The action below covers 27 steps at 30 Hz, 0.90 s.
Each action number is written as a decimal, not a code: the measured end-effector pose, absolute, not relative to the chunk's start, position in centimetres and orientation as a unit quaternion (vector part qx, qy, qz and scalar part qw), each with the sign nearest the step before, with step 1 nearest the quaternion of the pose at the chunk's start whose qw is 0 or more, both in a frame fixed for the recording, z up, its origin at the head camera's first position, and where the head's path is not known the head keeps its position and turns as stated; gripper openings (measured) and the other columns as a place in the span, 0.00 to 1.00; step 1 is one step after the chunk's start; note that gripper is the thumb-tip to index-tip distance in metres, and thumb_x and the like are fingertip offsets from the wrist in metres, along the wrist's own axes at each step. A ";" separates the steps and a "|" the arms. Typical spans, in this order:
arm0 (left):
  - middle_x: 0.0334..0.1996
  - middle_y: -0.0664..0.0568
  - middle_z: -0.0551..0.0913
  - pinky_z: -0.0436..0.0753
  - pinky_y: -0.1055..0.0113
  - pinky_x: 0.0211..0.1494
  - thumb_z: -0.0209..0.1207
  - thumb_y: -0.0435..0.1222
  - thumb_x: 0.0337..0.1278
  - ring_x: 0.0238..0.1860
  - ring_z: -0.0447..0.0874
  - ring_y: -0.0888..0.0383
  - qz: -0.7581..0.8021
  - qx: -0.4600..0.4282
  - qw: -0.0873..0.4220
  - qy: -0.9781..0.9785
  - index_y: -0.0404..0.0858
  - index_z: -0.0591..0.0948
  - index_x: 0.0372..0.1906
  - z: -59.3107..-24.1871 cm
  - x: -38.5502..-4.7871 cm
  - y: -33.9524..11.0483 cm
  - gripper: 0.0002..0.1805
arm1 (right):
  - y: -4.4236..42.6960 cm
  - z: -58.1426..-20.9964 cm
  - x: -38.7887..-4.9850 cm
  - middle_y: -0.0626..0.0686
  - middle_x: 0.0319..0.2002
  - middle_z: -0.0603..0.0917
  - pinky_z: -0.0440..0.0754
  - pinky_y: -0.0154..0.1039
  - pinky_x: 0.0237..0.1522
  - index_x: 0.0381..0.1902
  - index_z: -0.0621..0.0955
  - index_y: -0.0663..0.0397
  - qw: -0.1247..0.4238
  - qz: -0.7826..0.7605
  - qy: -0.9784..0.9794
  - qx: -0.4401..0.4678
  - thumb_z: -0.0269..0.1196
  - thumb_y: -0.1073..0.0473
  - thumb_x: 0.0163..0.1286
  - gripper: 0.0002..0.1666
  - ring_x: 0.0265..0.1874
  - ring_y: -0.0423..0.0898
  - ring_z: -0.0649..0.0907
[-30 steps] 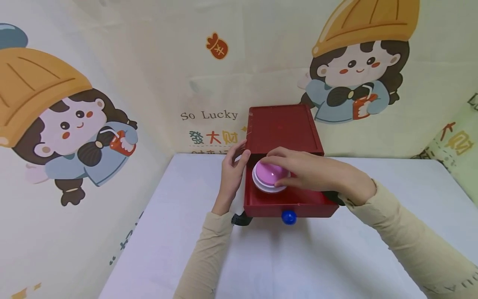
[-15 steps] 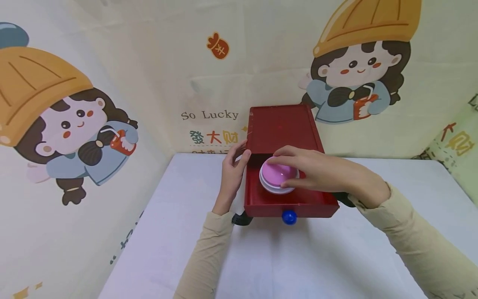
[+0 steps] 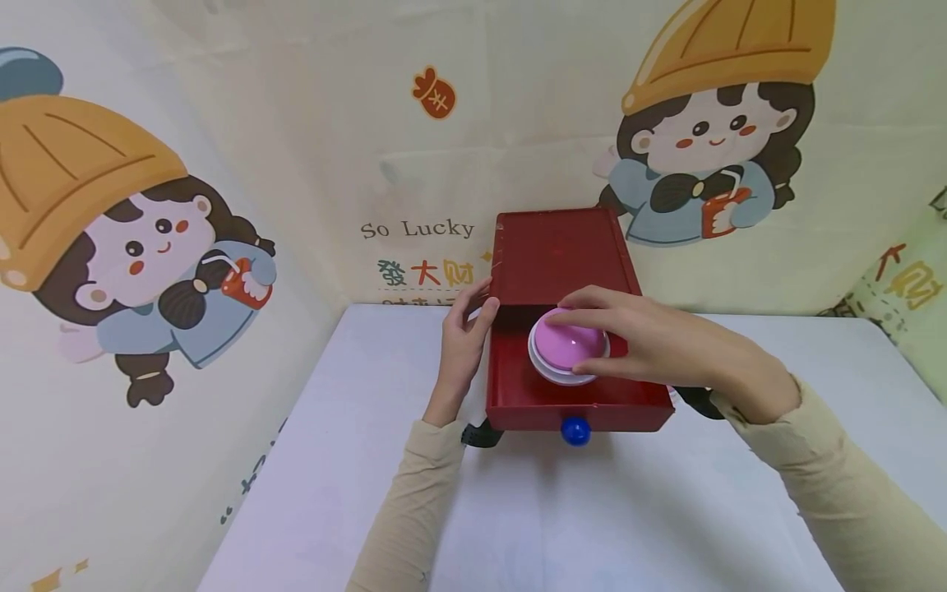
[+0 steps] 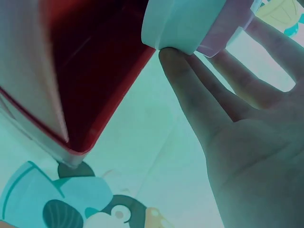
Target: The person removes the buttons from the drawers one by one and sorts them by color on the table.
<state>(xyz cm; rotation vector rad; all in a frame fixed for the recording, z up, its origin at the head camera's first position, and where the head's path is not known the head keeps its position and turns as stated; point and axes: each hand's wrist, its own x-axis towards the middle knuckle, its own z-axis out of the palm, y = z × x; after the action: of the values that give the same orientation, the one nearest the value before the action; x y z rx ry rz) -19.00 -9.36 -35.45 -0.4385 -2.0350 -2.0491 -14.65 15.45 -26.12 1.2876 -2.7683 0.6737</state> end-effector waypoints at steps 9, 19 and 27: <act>0.63 0.42 0.76 0.78 0.62 0.65 0.55 0.35 0.71 0.63 0.74 0.51 -0.699 -0.151 0.116 -0.689 0.33 0.72 0.68 -35.6 -19.1 -9.3 0.24 | 16.9 -26.4 -14.3 0.50 0.62 0.75 0.86 0.47 0.49 0.65 0.78 0.45 0.031 0.226 -0.886 0.403 0.76 0.51 0.57 0.37 0.61 0.51 0.76; 0.63 0.49 0.76 0.79 0.64 0.63 0.56 0.36 0.71 0.62 0.74 0.54 -0.701 -0.161 0.131 -0.683 0.41 0.74 0.67 -38.4 -21.2 -9.6 0.22 | 18.1 -26.4 -13.9 0.50 0.62 0.74 0.86 0.44 0.46 0.67 0.76 0.44 0.051 0.228 -0.888 0.396 0.76 0.56 0.56 0.40 0.59 0.49 0.75; 0.63 0.49 0.77 0.78 0.62 0.63 0.56 0.37 0.71 0.62 0.75 0.54 -0.699 -0.165 0.130 -0.683 0.41 0.74 0.67 -37.4 -20.5 -9.5 0.22 | 19.0 -26.3 -13.6 0.50 0.63 0.74 0.87 0.39 0.42 0.67 0.76 0.43 0.068 0.233 -0.892 0.382 0.77 0.58 0.54 0.42 0.60 0.49 0.74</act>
<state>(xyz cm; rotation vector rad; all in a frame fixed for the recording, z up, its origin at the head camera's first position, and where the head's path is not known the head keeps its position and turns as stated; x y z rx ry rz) -20.46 -9.51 -37.43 -0.4792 -1.9852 -2.0326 -13.58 19.05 -26.34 1.1517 -2.6867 0.7025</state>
